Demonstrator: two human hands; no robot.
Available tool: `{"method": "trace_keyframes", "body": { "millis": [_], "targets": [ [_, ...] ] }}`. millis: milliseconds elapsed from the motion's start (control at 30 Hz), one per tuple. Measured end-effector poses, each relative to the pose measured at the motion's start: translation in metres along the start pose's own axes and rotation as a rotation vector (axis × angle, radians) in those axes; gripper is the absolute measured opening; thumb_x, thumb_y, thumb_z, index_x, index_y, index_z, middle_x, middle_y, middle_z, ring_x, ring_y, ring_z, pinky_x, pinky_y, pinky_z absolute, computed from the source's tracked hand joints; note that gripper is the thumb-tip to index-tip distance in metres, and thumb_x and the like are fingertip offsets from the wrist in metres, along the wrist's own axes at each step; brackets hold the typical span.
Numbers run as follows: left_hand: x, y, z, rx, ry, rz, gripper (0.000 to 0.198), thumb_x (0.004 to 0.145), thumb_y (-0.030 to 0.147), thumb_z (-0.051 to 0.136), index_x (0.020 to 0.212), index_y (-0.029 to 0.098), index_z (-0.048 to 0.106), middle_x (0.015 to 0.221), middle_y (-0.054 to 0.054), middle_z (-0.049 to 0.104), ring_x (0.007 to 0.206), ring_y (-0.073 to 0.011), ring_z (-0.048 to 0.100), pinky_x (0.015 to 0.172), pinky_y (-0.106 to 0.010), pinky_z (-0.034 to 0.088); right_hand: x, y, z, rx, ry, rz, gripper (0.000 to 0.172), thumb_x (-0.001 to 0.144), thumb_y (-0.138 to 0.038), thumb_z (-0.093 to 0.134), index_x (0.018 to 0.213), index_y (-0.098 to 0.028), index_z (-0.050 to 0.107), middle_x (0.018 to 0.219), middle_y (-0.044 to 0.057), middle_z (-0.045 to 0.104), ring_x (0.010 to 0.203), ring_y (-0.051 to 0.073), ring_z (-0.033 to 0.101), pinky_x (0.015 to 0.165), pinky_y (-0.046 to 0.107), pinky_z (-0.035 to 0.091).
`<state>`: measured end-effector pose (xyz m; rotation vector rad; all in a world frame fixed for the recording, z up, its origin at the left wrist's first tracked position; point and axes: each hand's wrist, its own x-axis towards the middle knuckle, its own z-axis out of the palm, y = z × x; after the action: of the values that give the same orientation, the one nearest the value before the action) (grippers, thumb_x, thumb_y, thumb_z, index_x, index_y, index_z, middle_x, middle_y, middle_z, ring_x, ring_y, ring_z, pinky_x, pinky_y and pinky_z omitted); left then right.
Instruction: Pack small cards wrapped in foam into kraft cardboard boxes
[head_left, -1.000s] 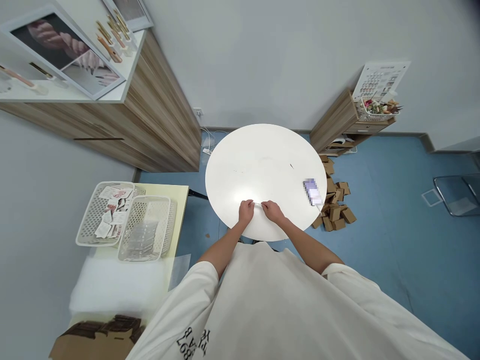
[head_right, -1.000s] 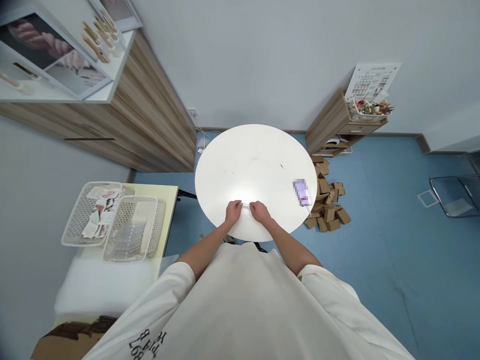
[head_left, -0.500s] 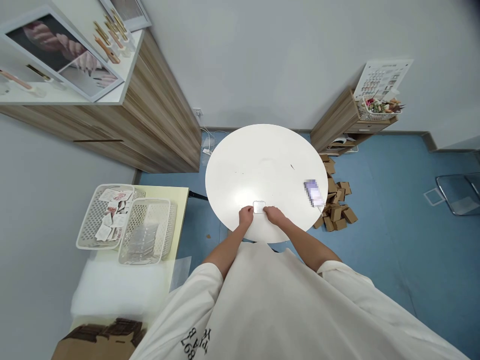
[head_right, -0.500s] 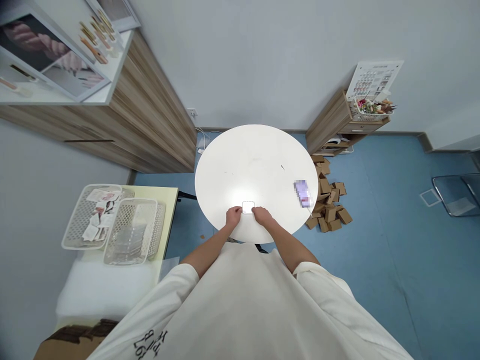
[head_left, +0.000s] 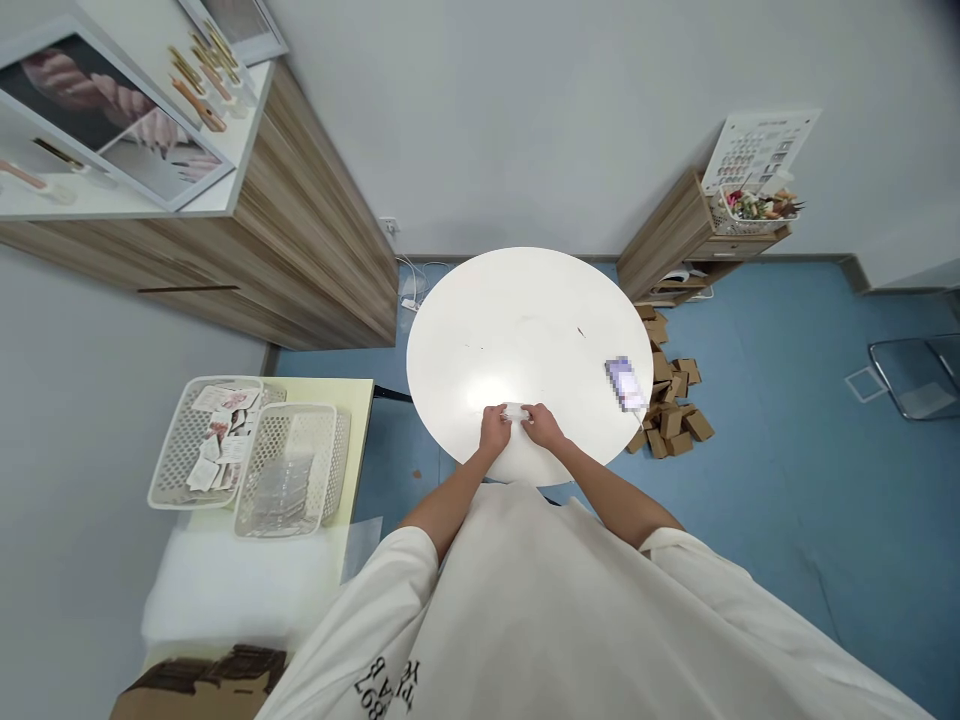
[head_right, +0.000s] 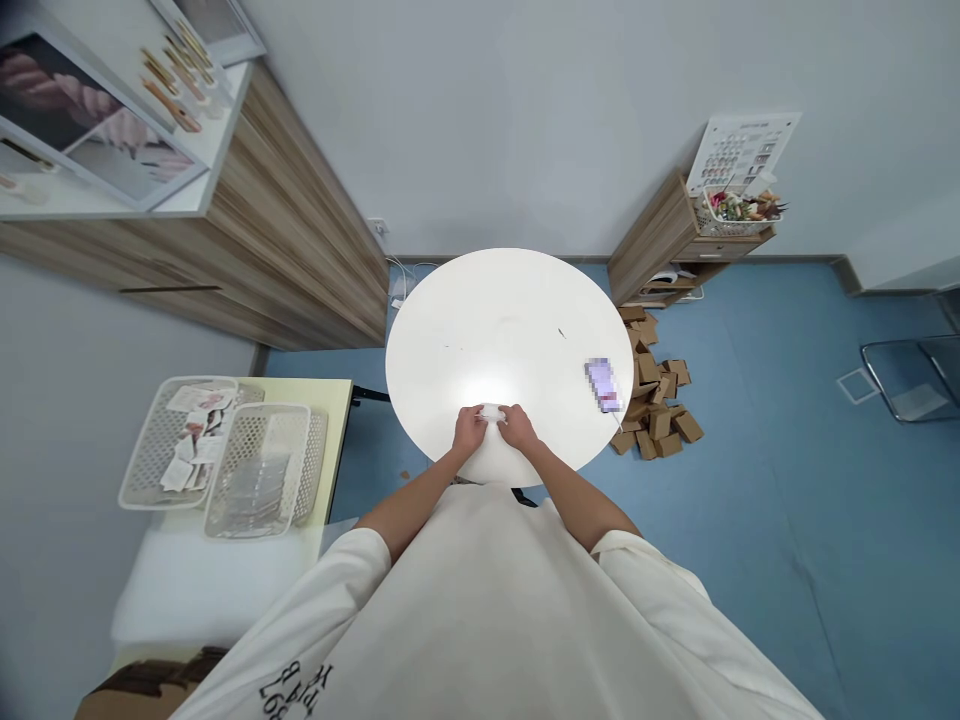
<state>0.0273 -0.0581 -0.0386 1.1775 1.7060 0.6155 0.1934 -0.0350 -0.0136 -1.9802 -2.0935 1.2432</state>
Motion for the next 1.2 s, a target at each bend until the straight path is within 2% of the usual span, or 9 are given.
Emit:
{"method": "trace_keyframes", "body": {
  "millis": [133,267,467,533,700,867,1033,1133,1200],
  "targets": [
    [0.006,0.01,-0.01,0.019,0.025,-0.006,0.031,0.092,0.017,0.056,0.121,0.015,0.065,0.123,-0.014,0.059,0.101,-0.0193,0.064,0.1,-0.033,0.048,0.004,-0.007,-0.019,0.008,-0.032,-0.044,0.04,0.1,-0.032,0.048,0.135,-0.019,0.061,0.118,0.011,0.066,0.107,0.021,0.062,0.093,0.027,0.045],
    [0.005,0.02,-0.018,0.069,-0.004,-0.006,0.029,0.094,0.03,0.056,0.118,0.017,0.066,0.12,-0.012,0.063,0.106,-0.0209,0.063,0.098,-0.03,0.046,0.005,-0.009,-0.033,-0.019,-0.085,-0.075,0.036,0.102,-0.03,0.039,0.122,-0.022,0.069,0.116,0.007,0.07,0.107,0.021,0.063,0.09,0.027,0.045],
    [0.002,0.025,-0.017,0.145,-0.031,0.0,0.025,0.096,0.035,0.053,0.1,0.019,0.072,0.093,-0.008,0.071,0.101,-0.0245,0.065,0.091,-0.032,0.047,0.005,-0.011,-0.04,-0.028,-0.131,-0.096,0.038,0.103,-0.028,0.036,0.109,-0.023,0.073,0.104,0.004,0.074,0.099,0.02,0.065,0.084,0.027,0.046],
    [0.002,0.024,-0.016,0.137,-0.029,-0.01,0.025,0.096,0.034,0.053,0.102,0.019,0.072,0.098,-0.009,0.073,0.102,-0.0243,0.066,0.093,-0.033,0.048,0.007,-0.011,-0.042,-0.051,-0.154,-0.113,0.036,0.102,-0.026,0.037,0.107,-0.022,0.073,0.101,0.004,0.074,0.095,0.02,0.065,0.08,0.026,0.045],
    [0.004,0.02,-0.016,0.06,-0.047,-0.059,0.032,0.097,0.032,0.055,0.121,0.015,0.068,0.132,-0.012,0.065,0.116,-0.0229,0.064,0.104,-0.034,0.045,0.01,-0.01,-0.047,-0.153,-0.213,-0.185,0.03,0.1,-0.023,0.04,0.102,-0.022,0.07,0.098,0.006,0.072,0.087,0.02,0.064,0.075,0.026,0.043],
    [0.004,0.02,-0.018,0.006,-0.069,-0.087,0.034,0.097,0.032,0.057,0.124,0.015,0.068,0.136,-0.012,0.064,0.121,-0.0236,0.062,0.109,-0.037,0.043,0.007,-0.014,-0.042,-0.317,-0.236,-0.184,0.017,0.094,-0.02,0.05,0.105,-0.021,0.063,0.1,0.01,0.069,0.086,0.023,0.063,0.071,0.028,0.042],
    [0.002,0.016,-0.014,-0.046,-0.066,-0.139,0.039,0.094,0.026,0.059,0.131,0.014,0.064,0.139,-0.012,0.061,0.122,-0.0244,0.062,0.108,-0.036,0.044,0.004,-0.015,-0.034,-0.364,-0.204,-0.165,0.021,0.094,-0.019,0.048,0.113,-0.02,0.057,0.11,0.014,0.065,0.09,0.025,0.063,0.073,0.031,0.043],
    [-0.002,0.008,-0.01,-0.084,-0.065,-0.155,0.052,0.09,0.018,0.06,0.142,0.017,0.053,0.144,-0.013,0.057,0.118,-0.023,0.064,0.104,-0.034,0.047,0.008,-0.014,-0.033,-0.285,-0.144,-0.115,0.026,0.096,-0.019,0.043,0.119,-0.02,0.056,0.113,0.014,0.066,0.095,0.025,0.062,0.077,0.032,0.044],
    [-0.004,0.001,-0.008,-0.101,-0.071,-0.16,0.063,0.087,0.014,0.061,0.148,0.016,0.044,0.146,-0.015,0.054,0.119,-0.0225,0.063,0.103,-0.033,0.048,0.013,-0.012,-0.032,-0.196,-0.065,-0.072,0.034,0.097,-0.018,0.039,0.129,-0.019,0.053,0.116,0.013,0.066,0.1,0.025,0.062,0.082,0.031,0.045]
  ]
}}
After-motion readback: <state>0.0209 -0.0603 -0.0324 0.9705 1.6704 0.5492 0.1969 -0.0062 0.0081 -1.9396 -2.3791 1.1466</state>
